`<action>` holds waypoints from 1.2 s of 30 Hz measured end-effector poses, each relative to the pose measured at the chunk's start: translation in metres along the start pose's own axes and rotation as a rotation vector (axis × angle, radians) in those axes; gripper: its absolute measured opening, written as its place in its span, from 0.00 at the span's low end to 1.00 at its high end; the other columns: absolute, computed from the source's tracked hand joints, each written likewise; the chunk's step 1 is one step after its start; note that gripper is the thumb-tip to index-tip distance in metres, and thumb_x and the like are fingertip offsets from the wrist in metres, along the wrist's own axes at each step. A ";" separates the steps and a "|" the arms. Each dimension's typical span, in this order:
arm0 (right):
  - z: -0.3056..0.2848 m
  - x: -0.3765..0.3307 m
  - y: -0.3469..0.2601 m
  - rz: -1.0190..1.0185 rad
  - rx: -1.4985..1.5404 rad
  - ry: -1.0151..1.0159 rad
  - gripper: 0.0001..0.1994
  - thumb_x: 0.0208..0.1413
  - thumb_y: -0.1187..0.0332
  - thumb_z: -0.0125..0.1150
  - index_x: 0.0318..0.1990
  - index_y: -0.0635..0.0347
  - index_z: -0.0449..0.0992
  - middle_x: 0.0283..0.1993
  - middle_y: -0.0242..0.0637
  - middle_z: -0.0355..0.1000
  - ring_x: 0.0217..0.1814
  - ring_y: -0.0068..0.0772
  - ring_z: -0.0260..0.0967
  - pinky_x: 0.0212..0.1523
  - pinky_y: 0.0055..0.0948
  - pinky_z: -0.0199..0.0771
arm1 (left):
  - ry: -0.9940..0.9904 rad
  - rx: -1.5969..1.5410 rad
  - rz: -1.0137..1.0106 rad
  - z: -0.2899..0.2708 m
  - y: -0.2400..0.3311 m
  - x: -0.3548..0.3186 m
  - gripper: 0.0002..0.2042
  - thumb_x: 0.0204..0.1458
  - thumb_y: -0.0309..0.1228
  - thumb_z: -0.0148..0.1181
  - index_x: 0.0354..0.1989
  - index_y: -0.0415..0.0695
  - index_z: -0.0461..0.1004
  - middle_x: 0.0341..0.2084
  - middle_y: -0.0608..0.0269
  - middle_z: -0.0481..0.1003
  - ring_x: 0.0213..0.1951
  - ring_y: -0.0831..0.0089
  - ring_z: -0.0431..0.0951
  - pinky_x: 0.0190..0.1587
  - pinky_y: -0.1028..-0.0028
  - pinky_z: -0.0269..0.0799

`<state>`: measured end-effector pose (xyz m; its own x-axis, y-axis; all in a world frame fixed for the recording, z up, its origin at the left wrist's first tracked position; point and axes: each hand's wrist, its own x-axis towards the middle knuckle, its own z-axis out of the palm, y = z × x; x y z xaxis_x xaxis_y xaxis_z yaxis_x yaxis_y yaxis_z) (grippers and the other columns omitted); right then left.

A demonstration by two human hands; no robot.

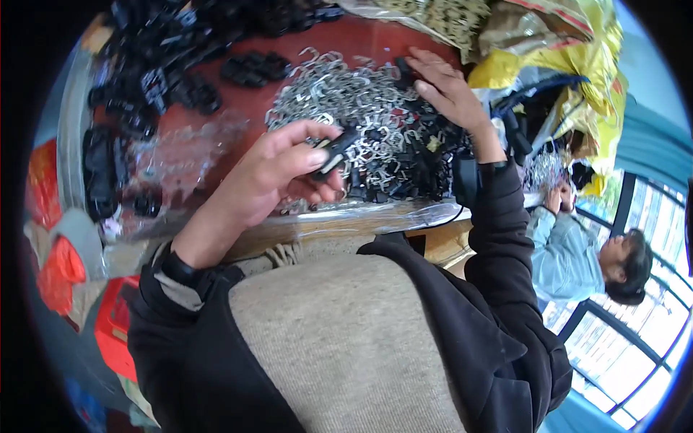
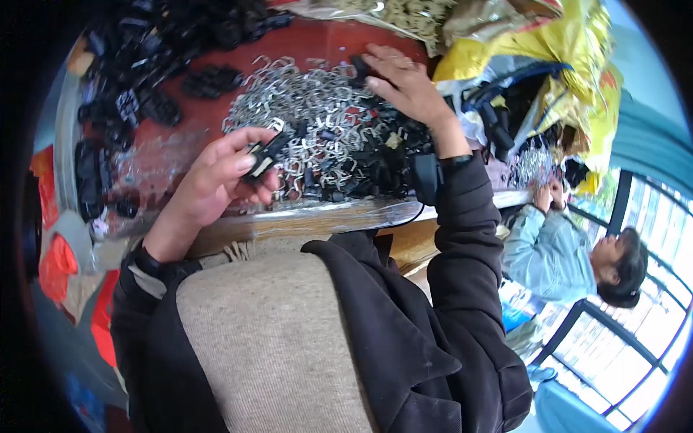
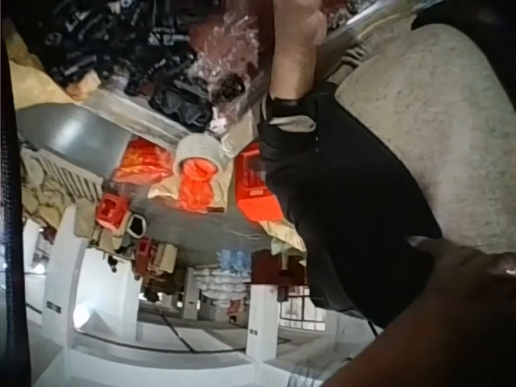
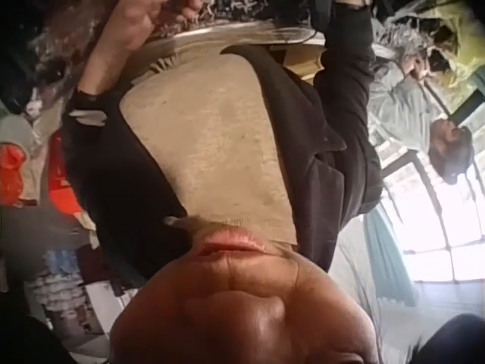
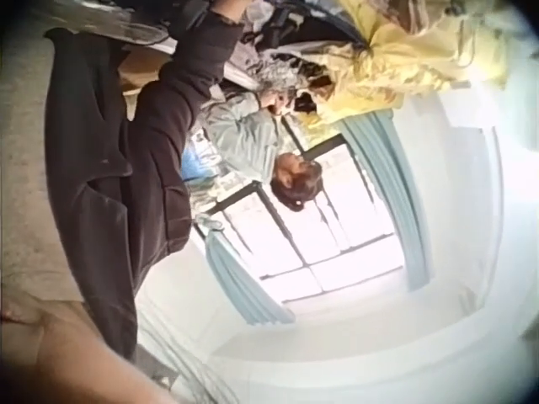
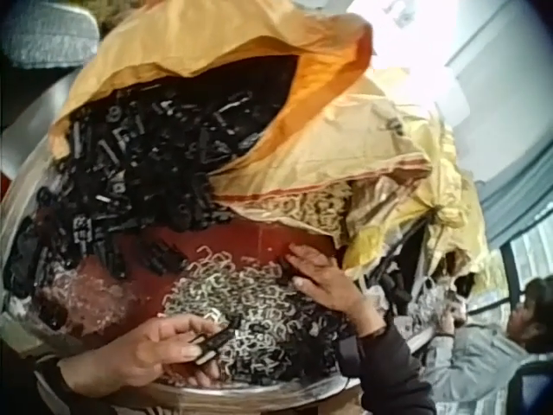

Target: Manually assembling small plastic housings by inserting metal pins and springs at a factory workstation.

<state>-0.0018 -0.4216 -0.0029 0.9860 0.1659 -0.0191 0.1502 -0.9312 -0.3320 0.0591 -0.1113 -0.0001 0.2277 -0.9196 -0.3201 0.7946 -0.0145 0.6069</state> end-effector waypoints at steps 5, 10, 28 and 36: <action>-0.017 -0.035 -0.010 0.017 0.136 -0.084 0.14 0.49 0.70 0.49 0.42 0.68 0.67 0.48 0.44 0.63 0.52 0.36 0.58 0.51 0.29 0.55 | 0.015 0.022 -0.020 0.002 0.000 0.005 0.19 0.45 0.35 0.49 0.44 0.37 0.59 0.25 0.58 0.71 0.24 0.77 0.73 0.27 0.83 0.68; -0.024 -0.106 0.031 0.630 0.273 0.606 0.08 0.45 0.70 0.55 0.31 0.64 0.72 0.32 0.42 0.69 0.34 0.35 0.67 0.33 0.26 0.65 | 0.045 0.036 -0.017 -0.001 -0.003 0.005 0.17 0.44 0.35 0.50 0.41 0.37 0.61 0.25 0.58 0.71 0.24 0.77 0.73 0.26 0.82 0.69; -0.023 -0.162 0.083 1.047 0.072 0.567 0.16 0.43 0.61 0.57 0.37 0.62 0.69 0.32 0.40 0.66 0.31 0.36 0.64 0.35 0.29 0.64 | 0.081 0.019 0.023 0.001 -0.002 0.008 0.15 0.45 0.30 0.51 0.39 0.33 0.65 0.28 0.57 0.71 0.25 0.79 0.71 0.26 0.83 0.70; -0.035 -0.169 0.038 0.592 0.923 1.196 0.15 0.47 0.62 0.55 0.38 0.63 0.67 0.28 0.35 0.67 0.24 0.26 0.63 0.25 0.26 0.65 | 0.041 0.004 0.016 0.004 -0.002 0.006 0.15 0.45 0.29 0.51 0.40 0.33 0.64 0.28 0.58 0.71 0.26 0.79 0.71 0.26 0.84 0.69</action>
<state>-0.1598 -0.4964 0.0209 0.4431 -0.8702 0.2152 0.0912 -0.1951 -0.9765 0.0570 -0.1183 -0.0005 0.2633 -0.9028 -0.3400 0.7886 -0.0016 0.6149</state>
